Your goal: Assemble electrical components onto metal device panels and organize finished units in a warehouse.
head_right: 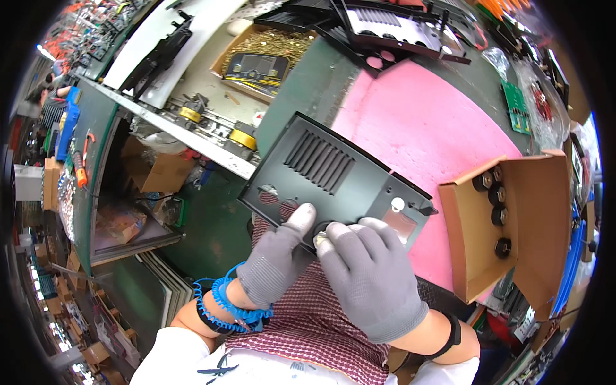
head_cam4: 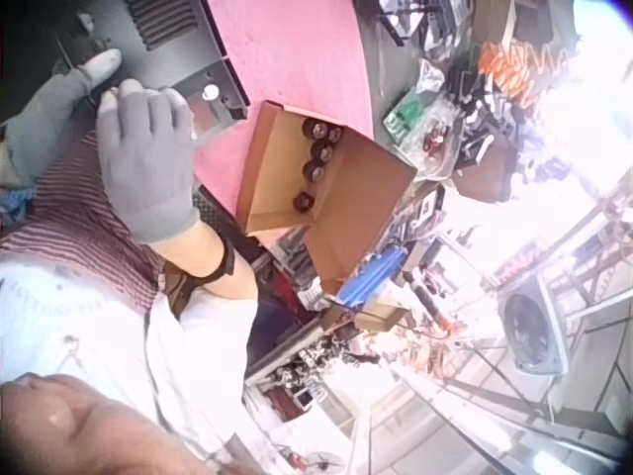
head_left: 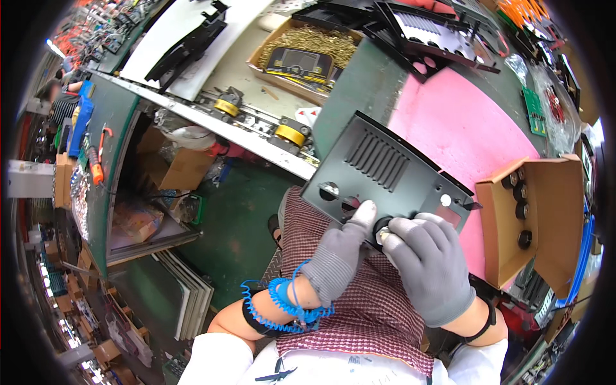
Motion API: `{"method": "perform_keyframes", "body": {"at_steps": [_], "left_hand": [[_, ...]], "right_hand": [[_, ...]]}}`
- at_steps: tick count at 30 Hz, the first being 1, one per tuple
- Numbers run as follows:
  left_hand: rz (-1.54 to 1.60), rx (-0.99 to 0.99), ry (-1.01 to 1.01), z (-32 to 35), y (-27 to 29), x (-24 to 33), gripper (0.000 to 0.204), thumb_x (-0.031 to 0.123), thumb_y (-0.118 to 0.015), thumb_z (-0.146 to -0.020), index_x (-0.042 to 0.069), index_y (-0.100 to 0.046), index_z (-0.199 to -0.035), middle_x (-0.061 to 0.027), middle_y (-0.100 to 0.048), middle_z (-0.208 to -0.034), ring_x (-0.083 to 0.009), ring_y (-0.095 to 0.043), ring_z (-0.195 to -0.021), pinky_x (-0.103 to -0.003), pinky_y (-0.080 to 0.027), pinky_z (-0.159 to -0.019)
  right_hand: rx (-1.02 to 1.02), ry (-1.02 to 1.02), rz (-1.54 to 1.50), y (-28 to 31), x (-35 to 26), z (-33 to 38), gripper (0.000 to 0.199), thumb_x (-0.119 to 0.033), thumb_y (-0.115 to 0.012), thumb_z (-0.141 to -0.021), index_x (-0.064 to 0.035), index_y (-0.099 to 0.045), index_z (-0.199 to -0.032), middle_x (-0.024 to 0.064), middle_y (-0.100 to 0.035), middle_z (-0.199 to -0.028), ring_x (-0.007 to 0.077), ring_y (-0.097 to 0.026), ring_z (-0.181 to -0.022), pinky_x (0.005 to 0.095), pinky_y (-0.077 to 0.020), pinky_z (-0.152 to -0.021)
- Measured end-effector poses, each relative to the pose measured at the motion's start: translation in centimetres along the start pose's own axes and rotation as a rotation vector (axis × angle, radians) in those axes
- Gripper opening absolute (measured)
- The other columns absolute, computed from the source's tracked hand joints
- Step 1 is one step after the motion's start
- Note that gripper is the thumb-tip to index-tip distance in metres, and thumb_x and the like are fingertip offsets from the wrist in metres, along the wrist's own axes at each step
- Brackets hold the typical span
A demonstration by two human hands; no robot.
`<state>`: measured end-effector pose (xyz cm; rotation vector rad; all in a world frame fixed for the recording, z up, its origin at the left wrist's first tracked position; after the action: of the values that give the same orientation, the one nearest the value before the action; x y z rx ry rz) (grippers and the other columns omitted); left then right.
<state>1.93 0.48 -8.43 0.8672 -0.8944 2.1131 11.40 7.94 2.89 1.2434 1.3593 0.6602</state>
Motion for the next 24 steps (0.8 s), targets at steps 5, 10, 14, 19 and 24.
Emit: {"method": "perform_keyframes", "body": {"at_steps": [5,10,14,19,24], "left_hand": [[0.274,0.098,0.117,0.7,-1.4,1.0,0.04,0.038,-0.054,-0.094,0.0,-0.061,-0.101,-0.0059,-0.061,-0.089,-0.0108,-0.056,-0.081,-0.025,-0.045,-0.072],[0.113,0.155,0.139,0.8,-1.1,1.3,0.048,0.042,-0.057,-0.091,-0.005,-0.059,-0.099,-0.0092,-0.061,-0.087,-0.0137,-0.057,-0.078,-0.026,-0.047,-0.069],[0.307,0.099,0.169,0.5,-1.5,0.6,0.047,0.043,-0.056,-0.091,-0.003,-0.059,-0.095,-0.0083,-0.061,-0.084,-0.0143,-0.058,-0.074,-0.027,-0.049,-0.066],[0.324,0.087,0.164,0.3,-1.6,0.4,0.043,0.042,-0.056,-0.092,-0.001,-0.06,-0.094,-0.0076,-0.061,-0.082,-0.0138,-0.058,-0.073,-0.026,-0.05,-0.065],[0.383,0.109,0.198,0.6,-1.9,0.7,0.044,0.041,-0.054,-0.093,-0.003,-0.059,-0.097,-0.0068,-0.06,-0.082,-0.0128,-0.057,-0.073,-0.026,-0.049,-0.066]], "right_hand": [[0.021,0.057,0.107,0.4,-0.6,-0.3,0.027,-0.009,-0.057,-0.072,0.0011,-0.061,-0.097,0.0124,-0.059,-0.103,0.0245,-0.057,-0.088,0.0468,-0.0422,-0.092],[-0.04,0.04,0.199,0.1,-0.7,-1.0,0.025,-0.009,-0.057,-0.072,-0.0008,-0.061,-0.095,0.0099,-0.059,-0.095,0.0228,-0.057,-0.084,0.047,-0.0418,-0.093],[-0.001,0.049,0.092,0.8,0.0,-1.1,0.025,-0.009,-0.057,-0.072,-0.0024,-0.061,-0.096,0.0086,-0.059,-0.096,0.0224,-0.057,-0.085,0.0477,-0.0409,-0.094],[-0.065,0.046,0.158,0.5,0.1,-0.8,0.022,-0.008,-0.057,-0.073,-0.0034,-0.062,-0.093,0.0068,-0.059,-0.104,0.0215,-0.058,-0.093,0.0468,-0.0402,-0.095],[0.016,0.035,0.07,0.5,0.2,-1.2,0.023,-0.008,-0.058,-0.072,-0.0039,-0.062,-0.094,0.0061,-0.058,-0.099,0.0209,-0.058,-0.086,0.0469,-0.0404,-0.094]]}}
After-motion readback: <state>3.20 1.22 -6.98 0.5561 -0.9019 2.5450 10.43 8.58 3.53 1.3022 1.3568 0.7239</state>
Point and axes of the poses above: each hand's wrist, its own z-axis away from the middle knuckle, its own y-axis out of the back of the hand, x = y × z, the point moved 5 cm from there along -z, towards the middle knuckle
